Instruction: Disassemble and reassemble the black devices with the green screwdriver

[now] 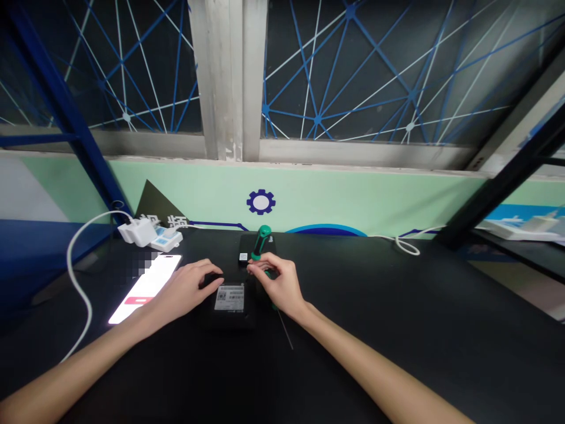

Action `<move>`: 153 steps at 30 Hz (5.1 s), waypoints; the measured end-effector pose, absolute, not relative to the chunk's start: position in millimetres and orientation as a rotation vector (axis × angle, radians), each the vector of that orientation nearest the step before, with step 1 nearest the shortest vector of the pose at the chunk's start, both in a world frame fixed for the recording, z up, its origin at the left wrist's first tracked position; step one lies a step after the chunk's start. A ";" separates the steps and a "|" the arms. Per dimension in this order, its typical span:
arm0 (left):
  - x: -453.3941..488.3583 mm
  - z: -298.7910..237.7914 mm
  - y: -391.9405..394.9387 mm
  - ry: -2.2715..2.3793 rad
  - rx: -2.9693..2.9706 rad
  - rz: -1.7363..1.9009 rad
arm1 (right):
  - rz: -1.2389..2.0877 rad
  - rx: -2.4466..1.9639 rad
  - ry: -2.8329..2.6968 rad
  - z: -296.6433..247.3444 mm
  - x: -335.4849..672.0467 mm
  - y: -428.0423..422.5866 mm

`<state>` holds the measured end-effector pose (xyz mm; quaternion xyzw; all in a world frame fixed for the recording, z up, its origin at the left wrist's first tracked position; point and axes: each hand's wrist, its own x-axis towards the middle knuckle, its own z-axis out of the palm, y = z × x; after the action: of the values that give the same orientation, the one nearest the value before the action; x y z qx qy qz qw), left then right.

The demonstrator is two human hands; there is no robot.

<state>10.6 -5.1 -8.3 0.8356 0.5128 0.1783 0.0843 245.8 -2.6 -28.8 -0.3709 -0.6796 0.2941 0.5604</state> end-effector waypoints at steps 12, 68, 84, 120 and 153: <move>0.6 12.7 -5.4 1.559 2.709 0.373 | 0.773 -0.921 -1.482 -39.7 248.5 6.7; 8.4 -4.8 -9.0 1.579 2.526 0.342 | 0.684 -0.962 -1.673 -31.6 240.7 0.1; 7.9 -2.2 -8.8 1.565 2.507 0.319 | 0.675 -0.868 -1.737 -30.0 242.9 -4.7; 7.1 -5.2 -8.2 1.590 2.541 0.312 | 0.585 -0.881 -1.755 -29.6 240.5 -5.2; 6.6 -0.8 -8.4 1.572 2.543 0.297 | 0.638 -0.879 -1.712 -27.0 240.8 -7.5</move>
<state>6.6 -8.4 -0.8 0.8444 0.5221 0.0985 0.0685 240.8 -7.5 -27.0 -0.3678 -0.7168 0.2673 0.5286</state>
